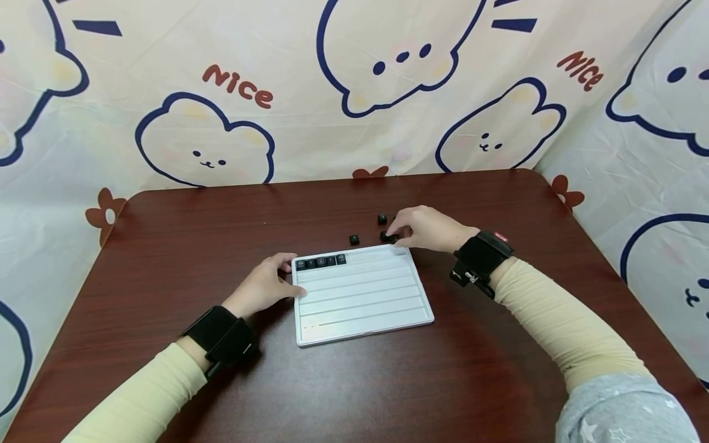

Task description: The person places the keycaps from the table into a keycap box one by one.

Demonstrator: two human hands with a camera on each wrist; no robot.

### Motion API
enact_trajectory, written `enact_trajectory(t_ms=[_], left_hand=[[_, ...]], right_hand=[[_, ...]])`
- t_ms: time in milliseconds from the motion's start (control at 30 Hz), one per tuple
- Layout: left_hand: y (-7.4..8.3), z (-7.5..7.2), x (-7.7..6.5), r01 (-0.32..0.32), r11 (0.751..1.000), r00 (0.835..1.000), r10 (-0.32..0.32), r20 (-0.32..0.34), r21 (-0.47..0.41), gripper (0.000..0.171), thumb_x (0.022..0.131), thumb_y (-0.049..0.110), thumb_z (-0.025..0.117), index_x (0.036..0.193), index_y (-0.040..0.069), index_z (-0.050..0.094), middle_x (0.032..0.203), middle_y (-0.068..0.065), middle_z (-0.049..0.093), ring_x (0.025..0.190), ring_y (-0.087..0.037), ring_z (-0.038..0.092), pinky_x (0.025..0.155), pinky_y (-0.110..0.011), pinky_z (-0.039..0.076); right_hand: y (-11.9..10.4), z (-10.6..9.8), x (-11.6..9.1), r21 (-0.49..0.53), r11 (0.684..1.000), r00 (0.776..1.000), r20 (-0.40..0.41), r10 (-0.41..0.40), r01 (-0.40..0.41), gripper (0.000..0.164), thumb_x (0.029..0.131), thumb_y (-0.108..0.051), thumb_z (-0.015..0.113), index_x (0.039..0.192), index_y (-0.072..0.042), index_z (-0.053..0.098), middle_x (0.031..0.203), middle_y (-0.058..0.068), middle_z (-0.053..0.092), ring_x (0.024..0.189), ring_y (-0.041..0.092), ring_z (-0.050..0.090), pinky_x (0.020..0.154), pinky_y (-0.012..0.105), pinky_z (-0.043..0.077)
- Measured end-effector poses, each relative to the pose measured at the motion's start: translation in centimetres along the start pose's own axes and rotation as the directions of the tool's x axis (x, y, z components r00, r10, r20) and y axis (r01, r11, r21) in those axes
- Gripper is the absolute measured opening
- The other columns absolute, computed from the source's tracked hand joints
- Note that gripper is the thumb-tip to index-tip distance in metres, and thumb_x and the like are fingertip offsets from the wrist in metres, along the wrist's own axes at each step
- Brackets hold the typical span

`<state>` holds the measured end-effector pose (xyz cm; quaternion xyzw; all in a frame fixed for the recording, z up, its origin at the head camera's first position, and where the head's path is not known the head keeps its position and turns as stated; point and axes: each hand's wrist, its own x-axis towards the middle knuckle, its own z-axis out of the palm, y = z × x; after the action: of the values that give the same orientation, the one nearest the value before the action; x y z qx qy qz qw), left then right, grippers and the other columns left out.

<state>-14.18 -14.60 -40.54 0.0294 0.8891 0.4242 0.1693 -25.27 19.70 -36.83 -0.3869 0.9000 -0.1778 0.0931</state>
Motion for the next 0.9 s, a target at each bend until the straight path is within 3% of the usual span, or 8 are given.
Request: enact_trajectory(t_ms=[233, 900], left_hand=[[0.0, -0.1, 0.0, 0.000, 1.000, 1.000, 0.000, 0.007, 0.003, 0.077, 0.087, 0.014, 0.083, 0.151, -0.002, 0.044, 0.127, -0.018, 0.054, 0.094, -0.026, 0.053, 0.072, -0.033, 0.046], [0.1, 0.0, 0.0, 0.013, 1.000, 1.000, -0.012, 0.002, -0.007, 0.076, 0.086, 0.012, 0.083, 0.150, -0.002, 0.045, 0.127, -0.018, 0.054, 0.096, -0.027, 0.053, 0.073, -0.033, 0.046]], right_hand=[[-1.2, 0.3, 0.5, 0.038, 0.999, 0.999, 0.050, 0.008, -0.010, 0.024, 0.086, -0.008, 0.084, 0.109, -0.007, 0.079, 0.104, 0.004, 0.068, 0.083, 0.013, 0.062, 0.073, 0.030, 0.053], [-3.0, 1.3, 2.1, 0.017, 0.999, 0.997, 0.063, -0.047, 0.046, 0.020, 0.086, -0.009, 0.084, 0.106, -0.009, 0.079, 0.101, 0.002, 0.068, 0.082, 0.014, 0.060, 0.074, 0.028, 0.052]])
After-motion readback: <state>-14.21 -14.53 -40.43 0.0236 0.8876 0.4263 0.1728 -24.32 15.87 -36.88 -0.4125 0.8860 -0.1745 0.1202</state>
